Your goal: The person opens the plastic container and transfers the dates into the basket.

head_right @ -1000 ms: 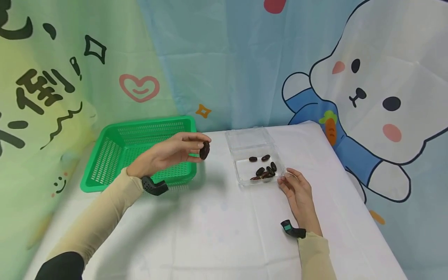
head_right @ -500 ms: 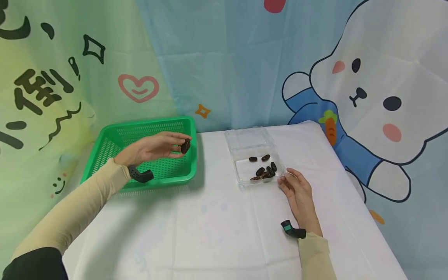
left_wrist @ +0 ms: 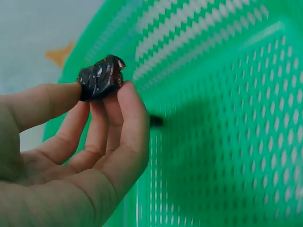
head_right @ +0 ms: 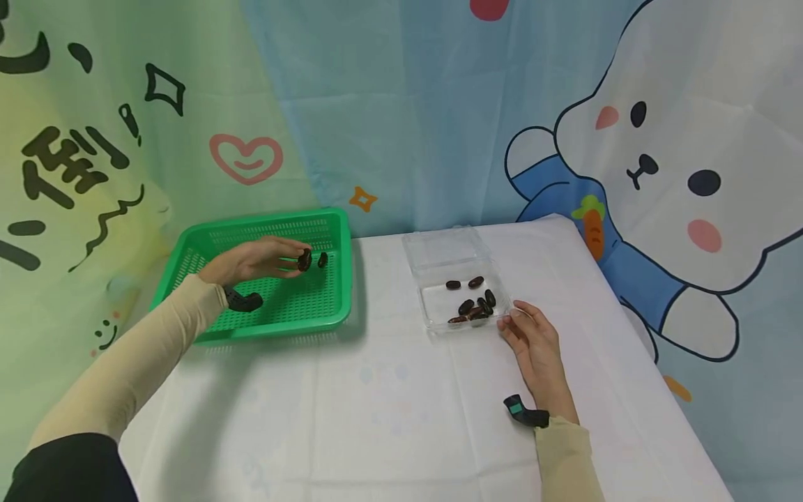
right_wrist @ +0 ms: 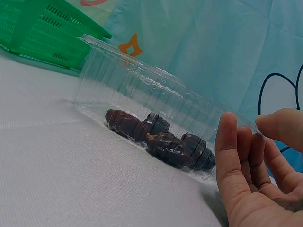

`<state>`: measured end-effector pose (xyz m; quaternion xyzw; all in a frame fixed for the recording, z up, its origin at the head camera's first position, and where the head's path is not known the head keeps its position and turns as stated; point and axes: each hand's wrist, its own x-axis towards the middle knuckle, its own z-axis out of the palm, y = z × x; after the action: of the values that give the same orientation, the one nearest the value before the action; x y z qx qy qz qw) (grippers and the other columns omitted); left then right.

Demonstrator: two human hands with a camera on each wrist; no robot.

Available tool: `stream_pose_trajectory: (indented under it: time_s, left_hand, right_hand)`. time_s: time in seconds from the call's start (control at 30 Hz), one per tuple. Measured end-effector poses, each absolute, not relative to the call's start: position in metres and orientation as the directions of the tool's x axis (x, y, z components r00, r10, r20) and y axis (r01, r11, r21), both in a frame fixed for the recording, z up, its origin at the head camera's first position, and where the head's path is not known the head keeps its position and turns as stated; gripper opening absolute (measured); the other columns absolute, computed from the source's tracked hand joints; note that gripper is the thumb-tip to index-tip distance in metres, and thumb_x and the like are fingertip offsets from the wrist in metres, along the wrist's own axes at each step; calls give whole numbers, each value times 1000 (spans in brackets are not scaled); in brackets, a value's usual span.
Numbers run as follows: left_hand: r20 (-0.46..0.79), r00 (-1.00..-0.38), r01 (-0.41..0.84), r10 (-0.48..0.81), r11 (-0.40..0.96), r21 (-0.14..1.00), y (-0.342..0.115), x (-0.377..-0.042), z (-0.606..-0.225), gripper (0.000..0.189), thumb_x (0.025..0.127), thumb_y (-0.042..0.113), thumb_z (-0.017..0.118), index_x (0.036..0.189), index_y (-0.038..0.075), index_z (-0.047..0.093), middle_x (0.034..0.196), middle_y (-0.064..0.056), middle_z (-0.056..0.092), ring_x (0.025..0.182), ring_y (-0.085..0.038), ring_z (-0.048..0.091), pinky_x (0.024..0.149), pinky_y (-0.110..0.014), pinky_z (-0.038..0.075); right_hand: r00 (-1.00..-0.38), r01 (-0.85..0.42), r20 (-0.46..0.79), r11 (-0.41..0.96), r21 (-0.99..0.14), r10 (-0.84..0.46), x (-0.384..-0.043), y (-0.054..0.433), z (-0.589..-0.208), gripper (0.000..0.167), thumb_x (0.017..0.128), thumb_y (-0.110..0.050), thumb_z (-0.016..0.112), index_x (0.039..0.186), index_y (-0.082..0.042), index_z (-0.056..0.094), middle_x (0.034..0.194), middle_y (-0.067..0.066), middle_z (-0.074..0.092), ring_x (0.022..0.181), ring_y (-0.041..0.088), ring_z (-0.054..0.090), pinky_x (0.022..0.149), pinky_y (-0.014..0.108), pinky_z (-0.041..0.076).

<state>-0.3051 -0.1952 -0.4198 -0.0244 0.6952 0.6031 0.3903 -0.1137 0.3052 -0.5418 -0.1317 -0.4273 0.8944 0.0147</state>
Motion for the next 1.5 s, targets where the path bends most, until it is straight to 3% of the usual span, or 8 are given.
stream_pose_trajectory:
  time_s: [0.2,0.4,0.5,0.7,0.9,1.1,1.27,1.5]
  left_hand:
    - [-608,-720,-521,335,318,792,-203,-324,-434,49,111,11,50,158,1,42,136,-11,54,115,-21,61,110,-39,53]
    - [-573,-779,-460,253,390,798,-202,-331,-450,45,108,8,55,151,-4,50,150,-22,51,98,-15,71,103,-39,58]
    - [-523,-820,-391,233,439,809,-202,-329,-457,42,108,7,55,147,-8,53,153,-27,49,103,-19,72,107,-42,56]
    - [-446,-880,-322,166,483,814,-202,-321,-467,35,106,4,58,137,-12,60,148,-30,53,127,-42,64,106,-46,57]
    - [-375,-919,-265,122,513,817,-193,-317,-473,30,103,4,62,128,-13,65,139,-33,59,120,-43,68,101,-46,59]
    - [-333,-935,-199,121,599,776,-193,-316,-474,25,103,5,63,121,-12,68,131,-31,62,101,-34,73,96,-45,62]
    - [-334,-929,-163,161,631,759,-196,-316,-472,27,105,6,59,124,-12,67,128,-30,62,91,-28,71,93,-47,61]
    - [-336,-914,-125,228,629,767,-203,-310,-454,35,106,8,56,135,-12,60,134,-30,59,93,-31,69,94,-50,59]
  right_hand:
    - [-964,79,-223,-643,-762,145,-112,308,-540,33,103,-3,63,135,-7,58,108,4,67,100,12,68,91,24,61]
    - [-962,75,-224,-634,-770,158,-113,306,-541,31,103,-3,63,134,-7,60,107,4,67,99,12,68,90,24,61]
    - [-961,79,-227,-635,-769,155,-115,304,-541,30,103,-2,63,132,-8,61,106,4,67,99,12,68,91,24,61]
    - [-965,94,-220,-595,-798,141,-116,303,-539,37,103,-6,65,138,-6,55,110,4,65,101,11,67,92,23,60]
    - [-962,95,-227,-598,-796,150,-114,305,-539,33,103,-6,64,135,-8,57,108,3,66,100,12,67,91,23,61]
    - [-962,82,-225,-622,-779,156,-113,305,-541,34,102,-4,65,135,-7,58,108,5,66,100,12,68,91,24,61]
    - [-963,75,-220,-630,-773,155,-112,305,-543,33,102,-4,64,135,-7,58,108,5,67,100,12,68,91,24,61]
    - [-963,77,-213,-590,-804,165,-112,305,-540,36,103,-5,64,138,-7,56,112,3,64,103,11,67,93,22,60]
